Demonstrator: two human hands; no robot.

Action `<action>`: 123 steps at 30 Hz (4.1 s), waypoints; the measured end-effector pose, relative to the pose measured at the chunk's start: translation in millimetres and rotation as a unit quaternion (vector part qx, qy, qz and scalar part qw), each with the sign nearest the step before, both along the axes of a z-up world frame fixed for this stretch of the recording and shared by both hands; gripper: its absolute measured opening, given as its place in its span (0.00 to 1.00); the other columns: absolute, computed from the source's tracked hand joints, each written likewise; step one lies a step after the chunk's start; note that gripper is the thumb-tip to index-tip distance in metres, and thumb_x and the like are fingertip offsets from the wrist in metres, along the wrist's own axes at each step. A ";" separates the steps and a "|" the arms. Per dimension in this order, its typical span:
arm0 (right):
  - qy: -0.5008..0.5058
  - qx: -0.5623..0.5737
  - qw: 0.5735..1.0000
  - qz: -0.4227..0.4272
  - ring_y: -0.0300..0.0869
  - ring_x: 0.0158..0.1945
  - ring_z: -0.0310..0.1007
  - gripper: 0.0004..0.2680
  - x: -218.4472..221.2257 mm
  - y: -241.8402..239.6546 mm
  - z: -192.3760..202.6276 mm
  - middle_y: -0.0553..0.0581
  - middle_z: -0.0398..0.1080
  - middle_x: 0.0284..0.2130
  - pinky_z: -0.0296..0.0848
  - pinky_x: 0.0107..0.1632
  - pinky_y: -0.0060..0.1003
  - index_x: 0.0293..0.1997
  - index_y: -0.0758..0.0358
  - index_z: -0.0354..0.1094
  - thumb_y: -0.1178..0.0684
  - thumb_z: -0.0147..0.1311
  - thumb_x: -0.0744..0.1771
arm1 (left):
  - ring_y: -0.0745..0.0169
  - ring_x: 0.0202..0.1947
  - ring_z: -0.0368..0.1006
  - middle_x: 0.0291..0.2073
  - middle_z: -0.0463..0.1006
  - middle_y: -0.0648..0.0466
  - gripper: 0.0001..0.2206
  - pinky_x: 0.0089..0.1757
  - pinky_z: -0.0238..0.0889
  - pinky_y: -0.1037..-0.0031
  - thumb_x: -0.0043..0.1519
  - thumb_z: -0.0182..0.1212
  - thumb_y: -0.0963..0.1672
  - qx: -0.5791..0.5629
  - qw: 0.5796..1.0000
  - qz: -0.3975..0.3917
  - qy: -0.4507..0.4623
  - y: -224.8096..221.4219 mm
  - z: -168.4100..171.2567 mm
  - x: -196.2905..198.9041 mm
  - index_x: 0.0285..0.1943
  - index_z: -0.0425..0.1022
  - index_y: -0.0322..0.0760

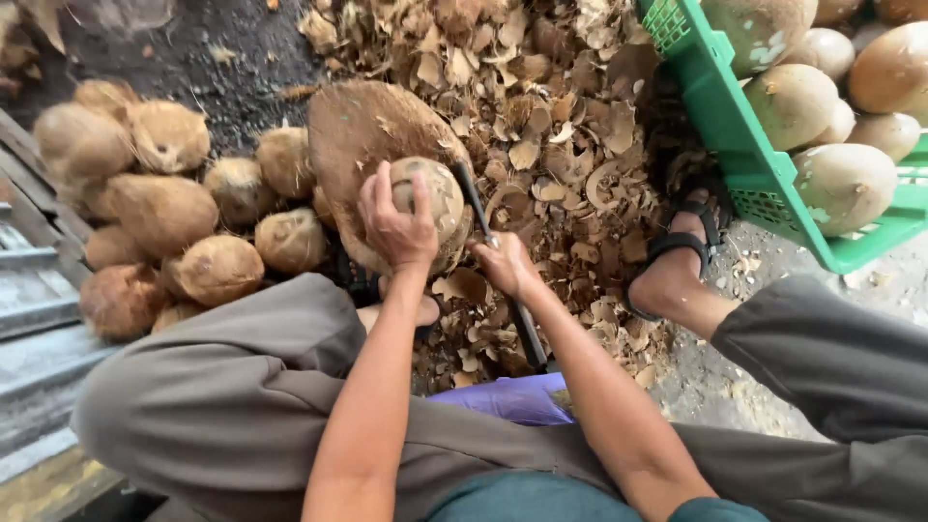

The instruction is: The person is removing the outer fibrous husks from coconuts using a large knife or cleaver.

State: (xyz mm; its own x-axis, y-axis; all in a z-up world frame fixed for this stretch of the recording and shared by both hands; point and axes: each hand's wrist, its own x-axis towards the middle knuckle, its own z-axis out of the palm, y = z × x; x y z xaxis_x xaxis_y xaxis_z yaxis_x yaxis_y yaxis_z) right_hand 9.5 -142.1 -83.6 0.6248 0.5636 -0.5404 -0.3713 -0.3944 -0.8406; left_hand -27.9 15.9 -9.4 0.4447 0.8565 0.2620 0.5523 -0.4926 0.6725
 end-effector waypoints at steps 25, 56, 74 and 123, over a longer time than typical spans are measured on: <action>0.122 0.105 0.984 -0.075 0.42 0.07 0.61 0.10 15.2 -0.6 61.2 0.61 0.61 0.11 0.61 0.11 0.35 0.28 0.66 0.63 0.52 0.60 0.65 | 0.37 0.62 0.59 0.60 0.58 0.40 0.48 0.61 0.51 0.52 0.37 0.82 0.52 0.003 0.998 -0.060 -0.001 -18.6 33.8 -20.3 0.64 0.57 0.36; -0.080 0.214 0.968 -0.103 0.35 0.13 0.60 0.14 9.0 10.2 62.1 0.50 0.60 0.08 0.60 0.22 0.28 0.19 0.57 0.64 0.53 0.56 0.68 | 0.54 0.49 0.73 0.49 0.78 0.56 0.26 0.44 0.67 0.59 0.62 0.49 0.63 0.015 0.994 -0.024 0.105 10.9 5.2 21.3 0.55 0.78 0.51; -0.127 0.153 0.972 -0.127 0.38 0.20 0.61 0.16 28.4 6.3 78.3 0.50 0.61 0.13 0.62 0.30 0.31 0.20 0.55 0.62 0.45 0.57 0.69 | 0.53 0.46 0.76 0.47 0.80 0.53 0.21 0.44 0.69 0.62 0.67 0.47 0.57 0.062 0.997 -0.030 0.042 11.9 6.0 27.1 0.55 0.79 0.48; -0.092 0.112 0.986 -0.077 0.37 0.17 0.57 0.13 5.8 -5.2 104.9 0.53 0.60 0.11 0.58 0.25 0.32 0.22 0.58 0.63 0.50 0.57 0.68 | 0.46 0.54 0.75 0.51 0.78 0.45 0.37 0.55 0.65 0.63 0.47 0.69 0.64 -0.221 0.972 0.069 0.032 6.5 22.8 2.4 0.60 0.77 0.45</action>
State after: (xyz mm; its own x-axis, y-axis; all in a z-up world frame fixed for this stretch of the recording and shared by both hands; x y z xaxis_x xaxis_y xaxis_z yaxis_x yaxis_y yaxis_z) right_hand 15.3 -147.3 21.3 0.7885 0.5463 -0.2826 -0.2451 -0.1424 -0.9590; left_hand -25.5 22.5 13.5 0.3205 0.9320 -0.1694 0.6404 -0.0815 0.7637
